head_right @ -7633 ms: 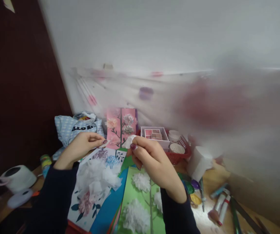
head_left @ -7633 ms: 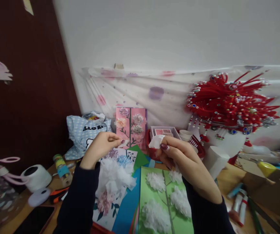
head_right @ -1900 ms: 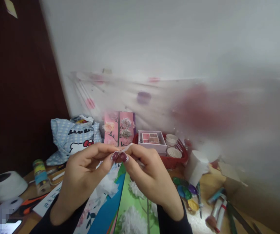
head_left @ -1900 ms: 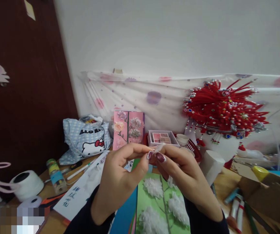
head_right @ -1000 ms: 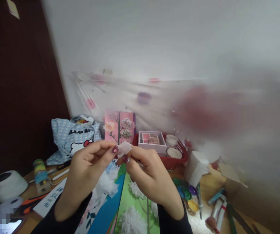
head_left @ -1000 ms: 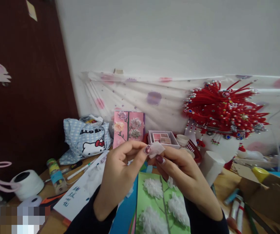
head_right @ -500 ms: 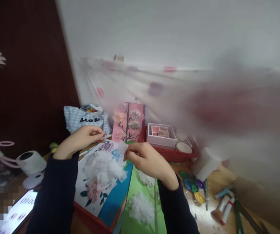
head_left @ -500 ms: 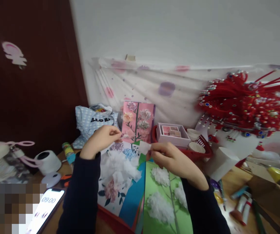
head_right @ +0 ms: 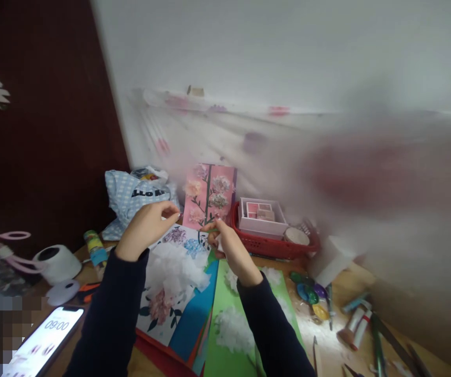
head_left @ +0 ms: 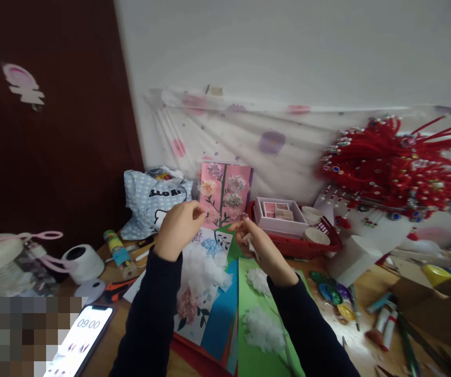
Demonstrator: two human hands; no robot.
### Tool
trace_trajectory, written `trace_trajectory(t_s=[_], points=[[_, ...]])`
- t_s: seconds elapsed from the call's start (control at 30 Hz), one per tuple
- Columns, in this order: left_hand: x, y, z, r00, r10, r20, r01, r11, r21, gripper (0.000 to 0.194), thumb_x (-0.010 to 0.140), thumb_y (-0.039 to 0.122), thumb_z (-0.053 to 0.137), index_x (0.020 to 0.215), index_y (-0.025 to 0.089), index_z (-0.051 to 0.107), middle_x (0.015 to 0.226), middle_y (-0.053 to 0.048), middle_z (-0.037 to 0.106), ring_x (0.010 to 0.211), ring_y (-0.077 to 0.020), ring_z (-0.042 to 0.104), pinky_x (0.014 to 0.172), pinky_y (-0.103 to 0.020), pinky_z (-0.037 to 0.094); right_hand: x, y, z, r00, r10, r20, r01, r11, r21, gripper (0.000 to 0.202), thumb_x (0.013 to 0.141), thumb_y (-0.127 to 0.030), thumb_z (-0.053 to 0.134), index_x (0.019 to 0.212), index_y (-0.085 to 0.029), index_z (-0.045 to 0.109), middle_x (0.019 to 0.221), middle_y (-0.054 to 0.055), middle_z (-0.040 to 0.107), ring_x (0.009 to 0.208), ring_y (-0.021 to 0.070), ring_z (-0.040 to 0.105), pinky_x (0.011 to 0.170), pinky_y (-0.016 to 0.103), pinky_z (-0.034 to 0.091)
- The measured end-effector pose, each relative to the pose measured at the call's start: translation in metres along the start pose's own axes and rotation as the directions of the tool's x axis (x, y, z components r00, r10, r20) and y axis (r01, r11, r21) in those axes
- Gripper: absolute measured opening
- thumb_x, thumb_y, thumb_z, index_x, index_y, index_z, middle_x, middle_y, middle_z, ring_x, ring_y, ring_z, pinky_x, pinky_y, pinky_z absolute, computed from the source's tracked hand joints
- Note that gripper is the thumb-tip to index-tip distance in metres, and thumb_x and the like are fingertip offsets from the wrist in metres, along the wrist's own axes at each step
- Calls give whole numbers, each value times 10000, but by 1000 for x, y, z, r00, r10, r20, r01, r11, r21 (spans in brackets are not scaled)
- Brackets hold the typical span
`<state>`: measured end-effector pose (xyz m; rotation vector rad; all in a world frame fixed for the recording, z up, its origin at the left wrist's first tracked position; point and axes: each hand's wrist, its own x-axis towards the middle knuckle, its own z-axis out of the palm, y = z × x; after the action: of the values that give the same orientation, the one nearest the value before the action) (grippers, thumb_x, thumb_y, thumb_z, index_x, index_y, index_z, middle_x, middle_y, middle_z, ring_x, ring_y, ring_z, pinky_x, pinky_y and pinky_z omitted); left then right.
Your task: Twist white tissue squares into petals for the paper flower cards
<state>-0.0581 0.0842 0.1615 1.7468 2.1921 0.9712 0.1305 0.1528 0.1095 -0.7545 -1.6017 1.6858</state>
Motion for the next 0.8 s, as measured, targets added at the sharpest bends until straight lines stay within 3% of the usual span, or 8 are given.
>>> trace_trajectory(t_s=[0.07,0.13,0.2,0.3,0.57,0.67,0.73,0.8], points=[[-19,28,2,992,124,-17,-125,989,-85,118,914,198,578,939,210,693,966,-14,753,944,-179,696,870,-277,495,-7,-11,-3,999,-11,-43,18,983,183,516,834,-697,538,854,-191,639,555,-74,390,410,83,280,393,206,179],[-38,52,10,963,267,38,-245,923,-295,52,861,179,632,859,213,672,881,2,749,847,-169,698,779,-266,495,-17,-20,-3,997,-27,-77,50,944,327,539,806,-710,573,897,-185,652,612,-42,493,463,102,427,421,210,306],[-53,68,23,944,313,105,-261,903,-340,65,816,212,696,846,208,638,830,-7,728,800,-195,687,718,-294,478,-29,-25,-1,993,-44,-111,90,890,448,535,803,-695,603,927,-178,669,655,-19,572,528,125,533,489,234,414],[-62,79,43,940,326,99,-270,891,-365,118,793,184,684,845,204,581,814,-29,699,783,-224,665,711,-328,450,-44,-27,0,985,-53,-163,138,808,572,464,802,-623,664,918,-174,691,683,-9,639,558,134,587,548,254,472],[-66,74,75,902,392,182,-223,782,-582,93,761,136,562,714,208,525,655,22,594,639,-157,595,613,-260,424,-71,-5,-4,949,31,-313,170,787,593,143,714,-219,797,821,-179,710,720,-32,696,672,123,639,670,235,496],[-82,63,91,889,396,229,-166,746,-645,97,744,186,582,674,204,517,604,31,570,574,-139,565,568,-245,426,-87,20,-1,940,87,-331,131,802,582,113,730,-205,780,803,-166,703,691,-26,674,640,127,624,613,232,482],[-96,54,103,881,400,251,-136,724,-676,103,736,219,599,662,199,530,580,33,563,548,-133,553,554,-243,438,-100,40,3,937,143,-319,75,809,583,129,809,-249,739,756,-152,673,618,-34,609,564,117,576,559,231,472],[-111,43,113,880,400,258,-116,706,-699,108,730,240,615,661,196,545,572,36,560,541,-130,549,553,-242,450,-112,60,6,932,195,-305,21,812,583,176,896,-292,691,815,-137,668,700,-13,633,594,122,597,566,241,499]])
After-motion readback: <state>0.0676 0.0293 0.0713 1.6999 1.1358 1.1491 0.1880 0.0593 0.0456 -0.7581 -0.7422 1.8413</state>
